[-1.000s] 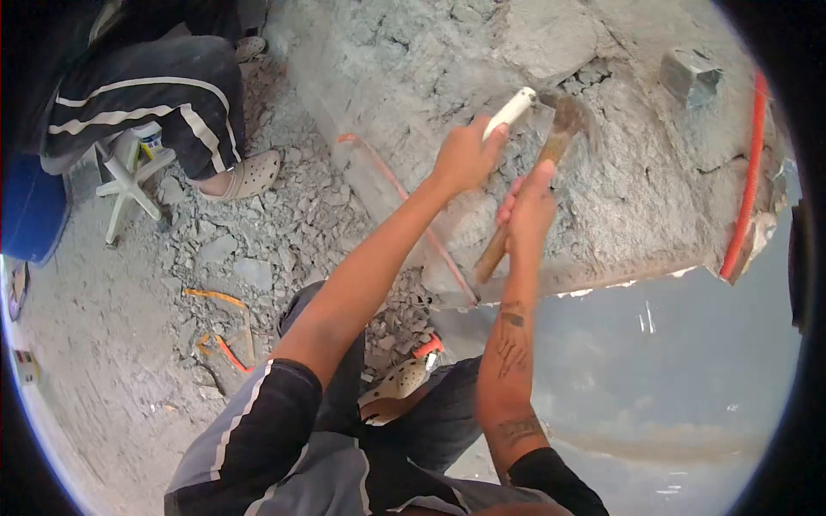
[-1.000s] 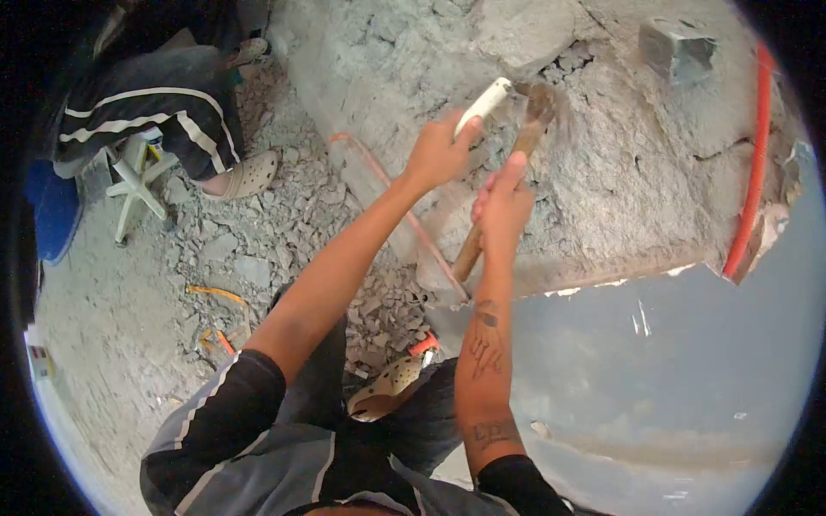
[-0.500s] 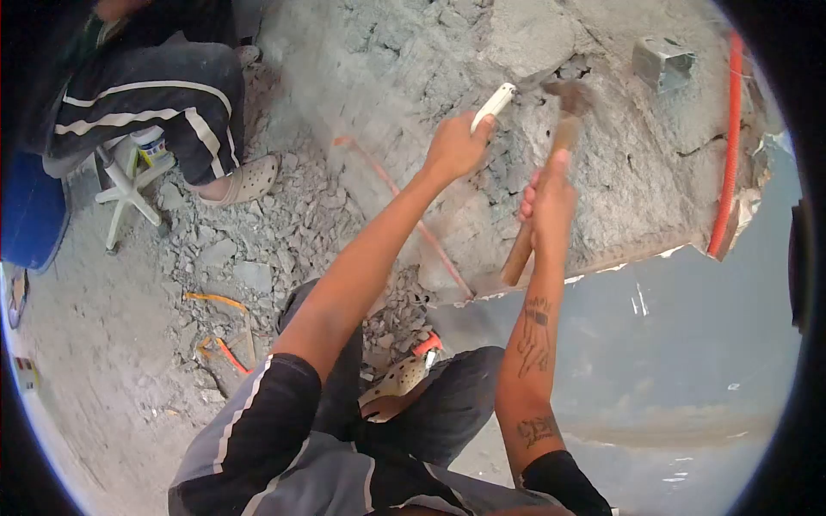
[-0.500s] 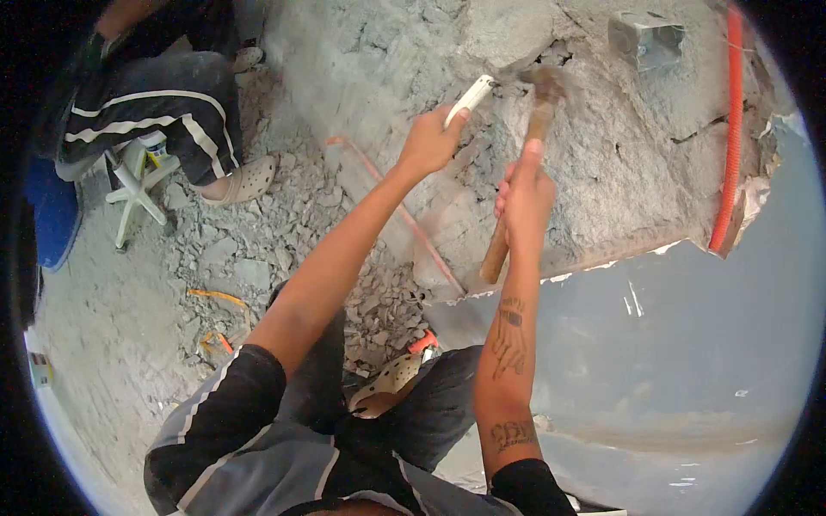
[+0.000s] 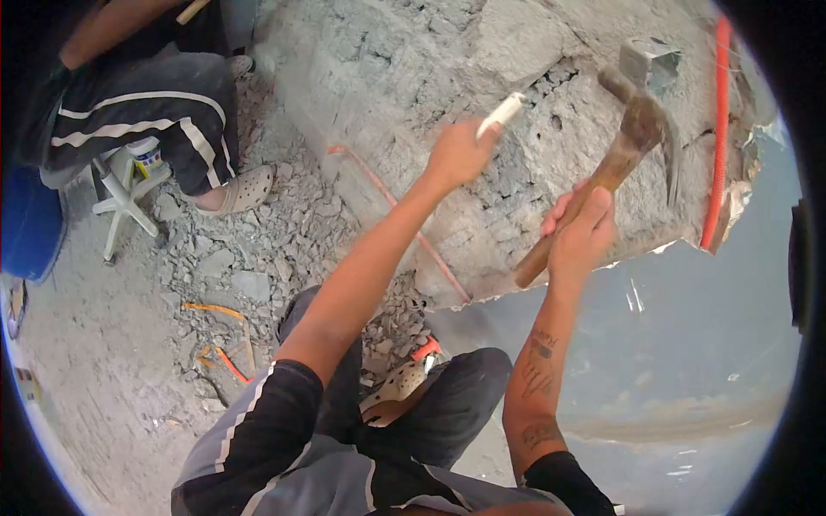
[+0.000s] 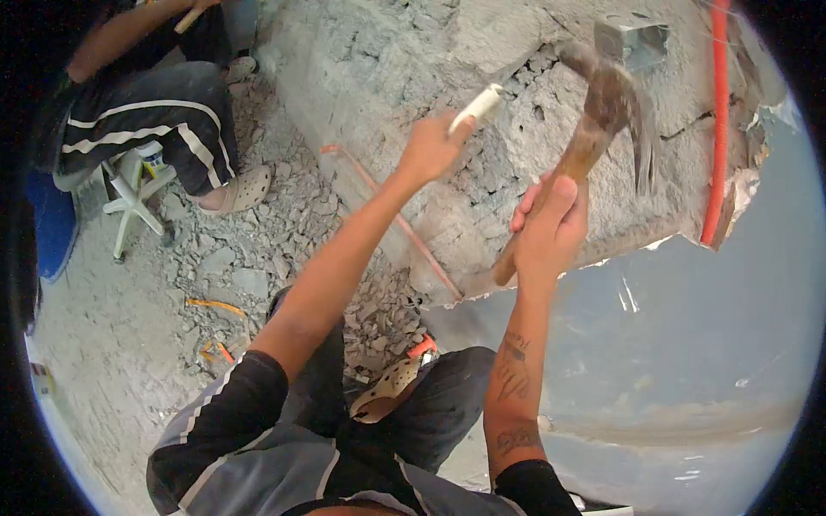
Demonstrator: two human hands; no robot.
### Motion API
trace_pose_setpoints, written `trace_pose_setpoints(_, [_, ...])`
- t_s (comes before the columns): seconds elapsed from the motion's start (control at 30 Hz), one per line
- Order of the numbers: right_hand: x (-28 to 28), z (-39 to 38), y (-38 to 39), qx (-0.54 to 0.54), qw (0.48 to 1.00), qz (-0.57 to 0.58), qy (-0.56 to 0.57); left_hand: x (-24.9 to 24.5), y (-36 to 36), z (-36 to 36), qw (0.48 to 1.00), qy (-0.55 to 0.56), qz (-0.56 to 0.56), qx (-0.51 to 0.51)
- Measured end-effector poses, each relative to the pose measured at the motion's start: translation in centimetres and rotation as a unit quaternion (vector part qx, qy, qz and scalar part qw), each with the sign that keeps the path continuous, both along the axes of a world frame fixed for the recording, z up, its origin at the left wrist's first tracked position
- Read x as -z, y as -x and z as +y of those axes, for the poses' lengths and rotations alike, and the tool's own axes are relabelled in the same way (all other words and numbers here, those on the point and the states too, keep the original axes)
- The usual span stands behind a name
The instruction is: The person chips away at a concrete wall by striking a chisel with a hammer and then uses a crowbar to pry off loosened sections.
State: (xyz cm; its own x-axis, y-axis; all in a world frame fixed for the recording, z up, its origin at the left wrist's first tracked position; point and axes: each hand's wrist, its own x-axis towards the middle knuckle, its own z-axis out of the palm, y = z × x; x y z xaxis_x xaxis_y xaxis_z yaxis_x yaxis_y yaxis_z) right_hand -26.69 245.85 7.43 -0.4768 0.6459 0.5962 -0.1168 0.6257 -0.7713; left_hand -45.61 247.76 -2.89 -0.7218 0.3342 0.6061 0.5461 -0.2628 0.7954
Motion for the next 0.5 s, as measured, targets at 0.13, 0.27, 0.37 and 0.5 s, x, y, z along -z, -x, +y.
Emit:
trace_pose_setpoints(0.13, [3.0,1.5,-0.2,-0.009,0.996,0.073,0.058,-0.4,-2.0,-0.8,0.996,0.09,0.006,-0.015])
trace_pose_setpoints(0.27, [5.0,2.6,0.3,-0.015,0.989,0.11,0.099,-0.2,-1.9,-0.7,0.989,0.144,0.003,-0.031])
trace_pose_setpoints(0.37, [7.5,3.7,1.5,-0.036,0.979,0.137,0.144,0.0,-1.5,-0.8,0.986,0.164,0.013,-0.027])
trace_pose_setpoints(0.5, [10.9,4.9,4.6,-0.011,0.984,0.096,0.148,0.4,-1.3,-0.6,0.988,0.147,0.024,-0.043])
